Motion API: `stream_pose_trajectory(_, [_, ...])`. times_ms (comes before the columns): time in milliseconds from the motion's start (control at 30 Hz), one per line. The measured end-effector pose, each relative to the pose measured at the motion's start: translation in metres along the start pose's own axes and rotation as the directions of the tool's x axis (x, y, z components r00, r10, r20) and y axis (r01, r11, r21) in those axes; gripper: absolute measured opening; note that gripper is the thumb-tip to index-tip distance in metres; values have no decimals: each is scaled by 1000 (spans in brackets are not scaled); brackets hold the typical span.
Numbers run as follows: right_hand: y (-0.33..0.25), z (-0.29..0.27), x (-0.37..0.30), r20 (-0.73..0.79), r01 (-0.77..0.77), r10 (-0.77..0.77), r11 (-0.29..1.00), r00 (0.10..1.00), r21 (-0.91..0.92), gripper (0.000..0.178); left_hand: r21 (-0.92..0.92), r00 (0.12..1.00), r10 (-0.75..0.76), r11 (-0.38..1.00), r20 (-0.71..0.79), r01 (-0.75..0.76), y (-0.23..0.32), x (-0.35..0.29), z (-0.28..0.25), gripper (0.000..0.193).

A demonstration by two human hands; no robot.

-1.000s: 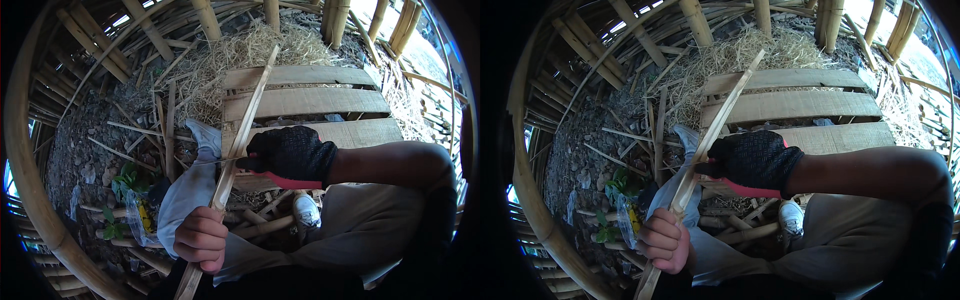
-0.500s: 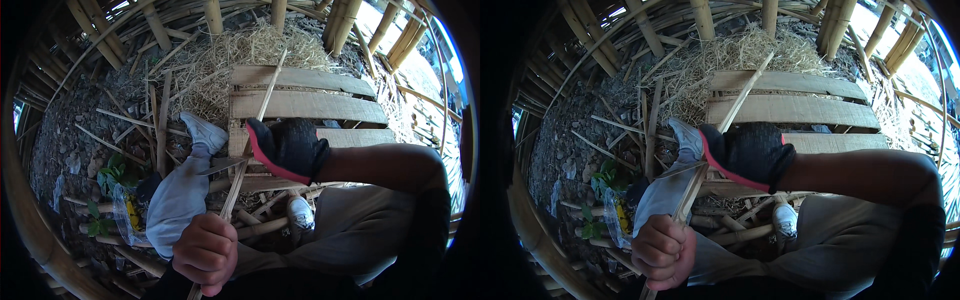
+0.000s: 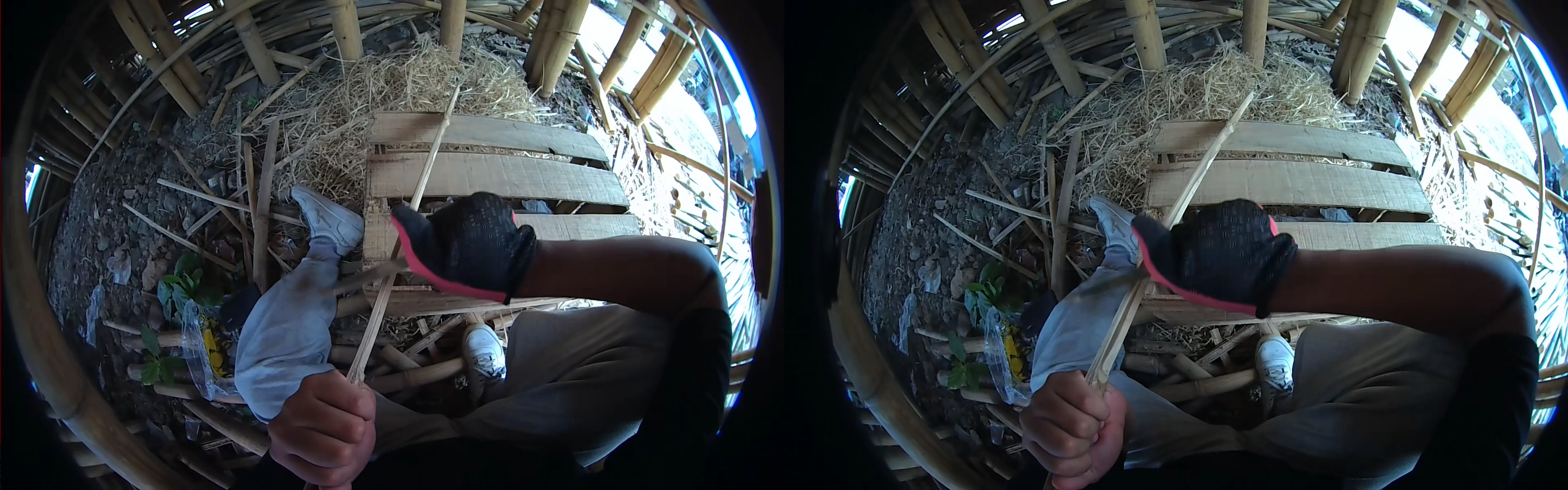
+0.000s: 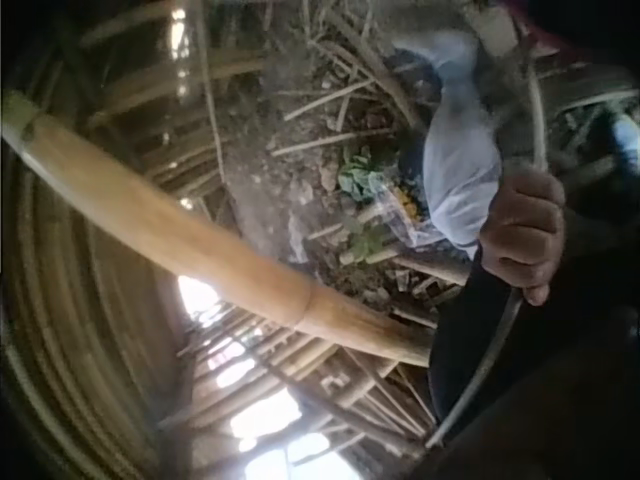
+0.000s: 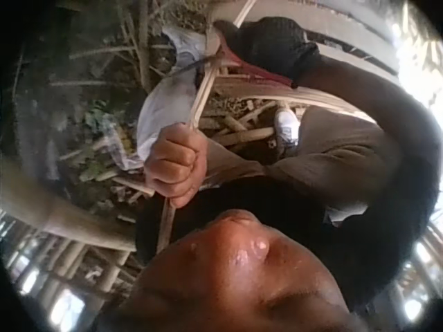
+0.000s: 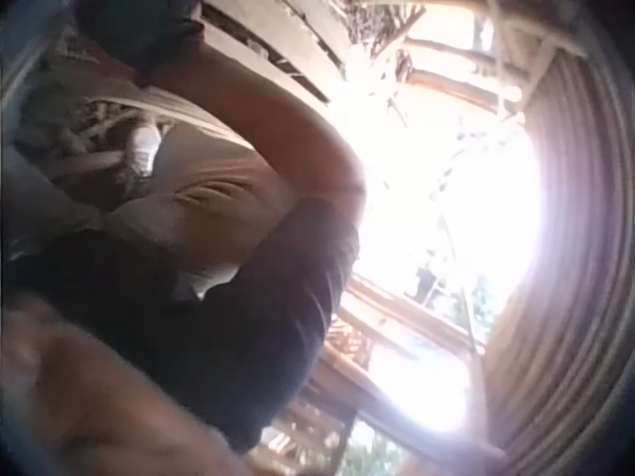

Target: The person sits on the ground and uses a knife to shave and smooth a long bamboo stick. They hold the stick with the left hand and repeatedly draw the knife along its length to remove thin strips of material.

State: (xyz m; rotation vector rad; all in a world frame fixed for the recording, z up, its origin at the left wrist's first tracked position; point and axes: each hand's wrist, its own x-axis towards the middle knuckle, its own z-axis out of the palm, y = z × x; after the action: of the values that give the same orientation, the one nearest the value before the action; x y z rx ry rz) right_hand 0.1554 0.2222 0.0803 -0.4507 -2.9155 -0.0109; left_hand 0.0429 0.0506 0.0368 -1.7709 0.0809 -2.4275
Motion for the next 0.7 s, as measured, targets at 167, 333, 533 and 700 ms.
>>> stream_pose_trajectory(167, [49,35,43,248,-295,245,937,937,189,43,159,997,-80,984,18,76,14,1,1,51])
stream_pose_trajectory(333, [4,43,14,-303,-31,65,993,951,115,40,10,983,-117,993,142,117,16,8,-4,45])
stream_pose_trajectory(533, [22,35,35,210,-396,339,838,917,376,42,233,997,-44,971,-65,58,22,1,8,44])
stream_pose_trajectory(700, [42,41,22,119,92,-109,986,987,141,52,253,970,-80,958,-229,138,28,-15,7,48])
